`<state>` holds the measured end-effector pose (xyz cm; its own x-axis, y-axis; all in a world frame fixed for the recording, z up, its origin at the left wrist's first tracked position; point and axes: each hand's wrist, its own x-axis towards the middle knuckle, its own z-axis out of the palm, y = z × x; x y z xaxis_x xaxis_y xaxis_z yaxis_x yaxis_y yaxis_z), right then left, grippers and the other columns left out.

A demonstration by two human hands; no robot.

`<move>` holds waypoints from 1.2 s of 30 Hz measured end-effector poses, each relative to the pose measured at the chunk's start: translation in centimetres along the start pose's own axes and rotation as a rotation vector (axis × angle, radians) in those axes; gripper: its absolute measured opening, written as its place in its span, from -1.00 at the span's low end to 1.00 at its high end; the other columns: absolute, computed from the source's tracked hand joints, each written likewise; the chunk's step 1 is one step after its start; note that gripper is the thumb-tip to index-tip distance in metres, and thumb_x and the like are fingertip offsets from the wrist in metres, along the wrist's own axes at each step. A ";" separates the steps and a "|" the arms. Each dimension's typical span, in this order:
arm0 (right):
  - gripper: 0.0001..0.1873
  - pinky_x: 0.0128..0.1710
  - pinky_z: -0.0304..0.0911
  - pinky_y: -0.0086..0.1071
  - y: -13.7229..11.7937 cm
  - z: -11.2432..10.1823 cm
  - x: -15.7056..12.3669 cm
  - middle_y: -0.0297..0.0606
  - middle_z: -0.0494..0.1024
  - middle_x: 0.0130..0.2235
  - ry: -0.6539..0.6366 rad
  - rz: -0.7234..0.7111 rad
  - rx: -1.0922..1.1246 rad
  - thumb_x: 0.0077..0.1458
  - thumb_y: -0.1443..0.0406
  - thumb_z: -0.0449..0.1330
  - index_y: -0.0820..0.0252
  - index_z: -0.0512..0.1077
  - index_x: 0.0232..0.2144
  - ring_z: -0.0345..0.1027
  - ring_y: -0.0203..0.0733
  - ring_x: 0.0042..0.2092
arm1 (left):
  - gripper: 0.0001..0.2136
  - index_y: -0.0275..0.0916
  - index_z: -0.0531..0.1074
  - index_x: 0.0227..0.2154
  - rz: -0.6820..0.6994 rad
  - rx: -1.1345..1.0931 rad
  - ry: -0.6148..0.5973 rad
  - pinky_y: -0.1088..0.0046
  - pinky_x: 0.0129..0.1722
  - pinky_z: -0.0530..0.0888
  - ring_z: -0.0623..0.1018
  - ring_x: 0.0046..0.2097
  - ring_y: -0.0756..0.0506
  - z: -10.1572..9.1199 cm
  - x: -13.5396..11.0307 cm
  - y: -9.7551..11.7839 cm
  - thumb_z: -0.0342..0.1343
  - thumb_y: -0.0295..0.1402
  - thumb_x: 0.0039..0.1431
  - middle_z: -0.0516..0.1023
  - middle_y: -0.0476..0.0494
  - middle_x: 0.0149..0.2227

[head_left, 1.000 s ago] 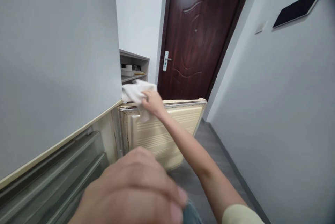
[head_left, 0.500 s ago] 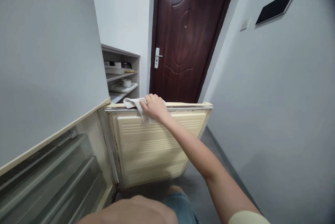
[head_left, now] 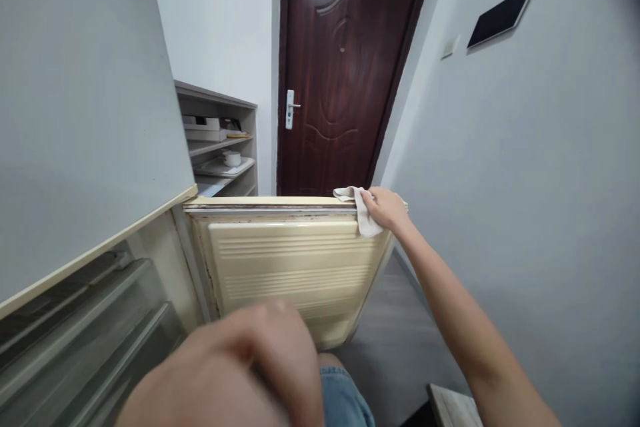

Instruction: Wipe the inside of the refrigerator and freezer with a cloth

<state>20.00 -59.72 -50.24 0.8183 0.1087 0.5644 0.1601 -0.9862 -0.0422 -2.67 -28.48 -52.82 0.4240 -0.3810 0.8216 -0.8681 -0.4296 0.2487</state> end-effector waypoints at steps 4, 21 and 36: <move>-0.49 -0.34 0.00 -0.35 1.1 -0.4 -0.8 -0.12 0.56 -0.29 0.022 0.039 -0.015 0.29 0.09 -0.16 0.20 0.46 -0.44 0.37 -0.13 -0.24 | -0.73 -0.01 0.38 -0.14 -0.100 -0.010 0.017 0.29 -0.12 0.55 0.52 -0.07 -0.09 1.4 2.0 -3.4 -0.01 -0.48 0.15 0.55 -0.10 -0.14; -0.62 -0.16 0.16 -0.24 -16.2 0.5 0.8 -0.16 0.49 -0.10 0.082 -0.216 0.088 0.26 0.10 -0.07 0.20 0.43 -0.20 0.31 -0.03 -0.09 | -0.31 -0.24 -0.17 0.31 -0.180 0.817 0.090 0.06 0.27 0.13 0.25 0.30 -0.25 9.0 -0.9 -13.7 0.00 -0.33 0.18 0.26 -0.31 0.28; -0.65 -0.25 0.07 -0.35 -0.3 0.2 0.2 -0.15 0.50 -0.28 0.075 -0.039 0.068 0.26 0.14 -0.10 0.19 0.36 -0.38 0.30 -0.14 -0.25 | -0.32 -0.06 -0.09 0.30 -0.243 0.781 0.202 0.01 0.18 0.17 0.33 0.25 -0.25 10.1 -0.9 -14.6 0.06 -0.32 0.15 0.33 -0.23 0.25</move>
<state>20.25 -59.39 -50.25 0.7678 0.1343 0.6264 0.2298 -0.9705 -0.0735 12.21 -30.09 -62.38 0.4572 -0.0833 0.8855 -0.2994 -0.9519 0.0650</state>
